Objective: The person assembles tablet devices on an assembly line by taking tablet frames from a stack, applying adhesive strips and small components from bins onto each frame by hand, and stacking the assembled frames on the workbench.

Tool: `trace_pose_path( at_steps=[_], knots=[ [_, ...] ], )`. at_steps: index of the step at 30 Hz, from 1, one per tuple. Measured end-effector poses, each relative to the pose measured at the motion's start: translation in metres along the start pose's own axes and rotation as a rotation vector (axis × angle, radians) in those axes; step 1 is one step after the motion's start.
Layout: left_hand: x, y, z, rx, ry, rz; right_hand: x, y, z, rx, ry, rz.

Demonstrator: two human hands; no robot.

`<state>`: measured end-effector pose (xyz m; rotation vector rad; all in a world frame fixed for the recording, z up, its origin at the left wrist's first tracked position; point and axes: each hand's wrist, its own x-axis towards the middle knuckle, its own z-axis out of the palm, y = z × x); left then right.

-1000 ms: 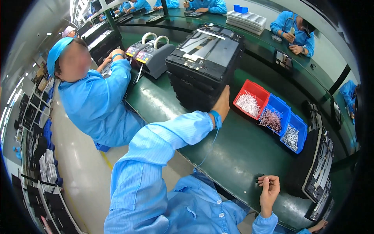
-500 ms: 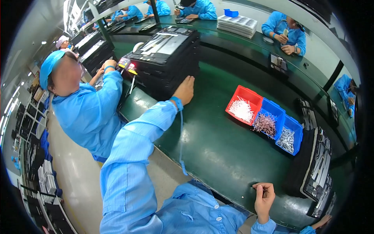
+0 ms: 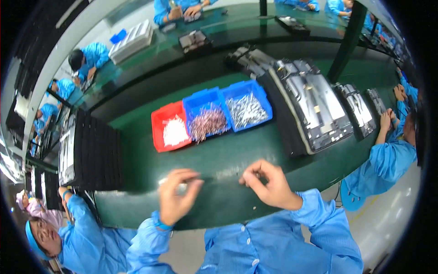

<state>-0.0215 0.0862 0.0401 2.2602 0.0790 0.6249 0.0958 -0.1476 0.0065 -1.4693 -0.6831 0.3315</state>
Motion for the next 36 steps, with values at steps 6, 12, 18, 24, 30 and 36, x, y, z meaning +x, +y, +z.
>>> trace_pose_path(
  at_steps=[6, 12, 18, 24, 30, 36],
  knots=[
    [0.003, 0.029, 0.057, -0.923, -0.116, -0.354, 0.014, -0.014, 0.017, -0.153, 0.102, -0.155],
    [-0.002, 0.018, 0.074, -0.999, -0.120, -0.340, 0.005, -0.015, 0.010, -0.285, 0.055, -0.174],
    [0.009, 0.015, 0.098, -0.950, -0.084, -0.304, -0.016, -0.065, -0.071, -0.754, 0.434, -0.771],
    [0.050, 0.039, 0.211, -1.179, -0.204, -0.390, -0.001, -0.023, -0.269, 0.066, 0.757, 0.063],
    [0.051, 0.047, 0.245, -1.163, -0.161, -0.416, 0.001, 0.022, -0.258, 0.593, 0.471, 0.264],
    [-0.005, 0.049, 0.207, -1.283, -0.403, -0.523, -0.088, 0.042, -0.260, 0.665, 0.308, 0.301]
  ],
)
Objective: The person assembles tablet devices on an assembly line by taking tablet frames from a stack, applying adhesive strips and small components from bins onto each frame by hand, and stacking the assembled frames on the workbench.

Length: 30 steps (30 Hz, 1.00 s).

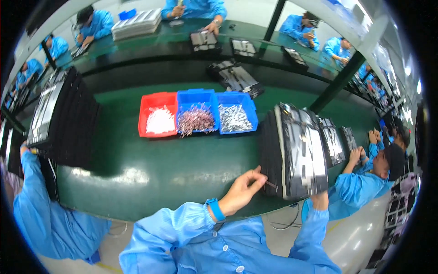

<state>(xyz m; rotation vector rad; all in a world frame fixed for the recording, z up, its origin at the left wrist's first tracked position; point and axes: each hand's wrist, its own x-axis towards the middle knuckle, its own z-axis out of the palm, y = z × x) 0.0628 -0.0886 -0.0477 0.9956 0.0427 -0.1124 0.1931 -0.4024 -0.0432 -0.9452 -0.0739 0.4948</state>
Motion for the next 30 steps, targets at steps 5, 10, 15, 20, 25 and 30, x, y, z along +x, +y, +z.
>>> trace_pose_path(
  at_steps=[5, 10, 15, 20, 25, 30],
  knots=[
    [-0.103, 0.013, -0.020, -0.026, -0.096, -0.004, -0.079, 0.061, 0.037, -0.362, -0.010, 0.187],
    [-0.193, 0.028, -0.045, -0.063, 0.069, 0.037, -0.117, 0.109, 0.076, -0.705, -0.054, 0.207],
    [-0.267, 0.013, -0.051, -0.266, 0.990, 0.443, -0.059, 0.138, 0.232, -1.040, -0.569, -0.051],
    [-0.278, 0.018, -0.085, -0.393, 1.224, 0.887, -0.039, 0.193, 0.321, -1.014, -0.649, 0.092],
    [-0.271, 0.051, -0.127, -0.218, 1.163, 1.119, -0.013, 0.247, 0.368, -0.892, -0.719, 0.096],
    [-0.248, 0.090, -0.199, -0.197, 1.147, 1.228, 0.027, 0.284, 0.403, -0.902, -0.645, 0.026]
  ],
)
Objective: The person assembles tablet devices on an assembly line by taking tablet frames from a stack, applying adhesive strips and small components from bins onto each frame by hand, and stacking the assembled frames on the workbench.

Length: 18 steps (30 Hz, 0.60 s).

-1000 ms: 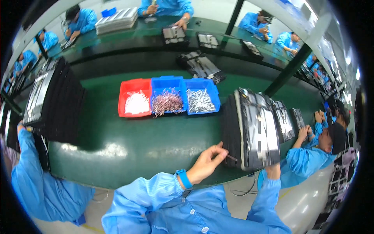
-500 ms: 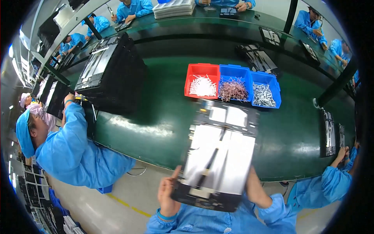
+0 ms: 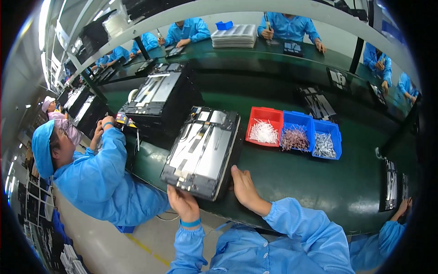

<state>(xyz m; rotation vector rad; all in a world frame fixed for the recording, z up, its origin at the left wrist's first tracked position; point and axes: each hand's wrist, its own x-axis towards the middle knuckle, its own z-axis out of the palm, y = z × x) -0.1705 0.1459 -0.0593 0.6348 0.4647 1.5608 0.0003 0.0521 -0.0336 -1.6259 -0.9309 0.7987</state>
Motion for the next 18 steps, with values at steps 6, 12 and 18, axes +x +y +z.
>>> trace_pose_path(
  at_steps=[6, 12, 18],
  knots=[
    [0.044, -0.032, 0.030, -0.010, 0.028, 0.000, 0.051, -0.020, 0.002, 0.014, 0.185, 0.015],
    [0.058, -0.052, 0.047, -0.019, 0.037, -0.070, 0.064, -0.005, -0.006, 0.088, 0.277, -0.074],
    [0.076, -0.030, 0.031, 0.067, -0.073, -0.127, 0.062, -0.068, -0.093, 0.272, 0.003, -0.063]
  ],
)
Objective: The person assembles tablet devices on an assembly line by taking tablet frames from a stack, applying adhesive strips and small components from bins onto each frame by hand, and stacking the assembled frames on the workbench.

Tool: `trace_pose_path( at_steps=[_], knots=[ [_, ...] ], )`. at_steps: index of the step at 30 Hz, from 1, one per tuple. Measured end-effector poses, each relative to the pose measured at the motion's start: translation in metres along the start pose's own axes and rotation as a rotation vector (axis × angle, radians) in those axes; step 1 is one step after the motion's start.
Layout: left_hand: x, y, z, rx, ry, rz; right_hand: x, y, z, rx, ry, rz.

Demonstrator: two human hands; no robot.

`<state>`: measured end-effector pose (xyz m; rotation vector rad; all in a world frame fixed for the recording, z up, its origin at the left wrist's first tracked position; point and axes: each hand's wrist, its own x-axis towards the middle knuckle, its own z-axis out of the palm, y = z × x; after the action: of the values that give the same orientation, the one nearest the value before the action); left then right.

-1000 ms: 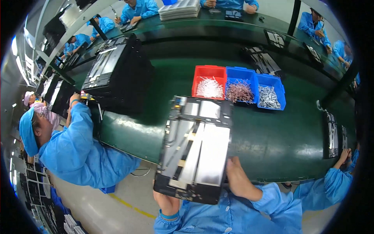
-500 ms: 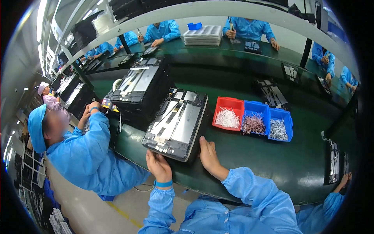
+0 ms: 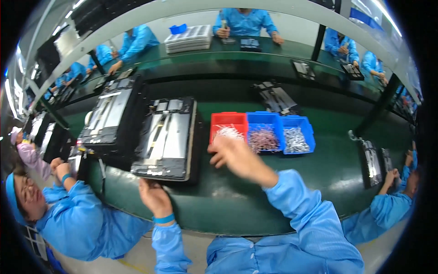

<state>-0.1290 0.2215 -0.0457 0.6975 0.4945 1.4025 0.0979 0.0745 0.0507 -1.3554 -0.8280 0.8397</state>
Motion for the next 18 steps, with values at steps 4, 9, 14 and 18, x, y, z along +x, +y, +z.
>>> trace_pose_path(
  at_steps=[4, 9, 14, 18],
  knots=[
    [-0.033, 0.004, 0.001, 0.183, 0.113, 0.161, 0.041, -0.058, -0.141, -0.371, 0.599, -0.297],
    [-0.120, -0.009, 0.030, 0.292, -0.162, -0.069, 0.073, -0.022, -0.306, -0.831, 0.672, 0.559],
    [-0.161, -0.026, 0.063, 0.500, -0.396, -0.189, 0.102, 0.036, -0.350, -0.350, 0.653, 0.747],
    [-0.159, -0.032, 0.069, 0.439, -0.392, -0.278, 0.113, 0.039, -0.391, 0.106, 0.655, 0.727]
  ],
)
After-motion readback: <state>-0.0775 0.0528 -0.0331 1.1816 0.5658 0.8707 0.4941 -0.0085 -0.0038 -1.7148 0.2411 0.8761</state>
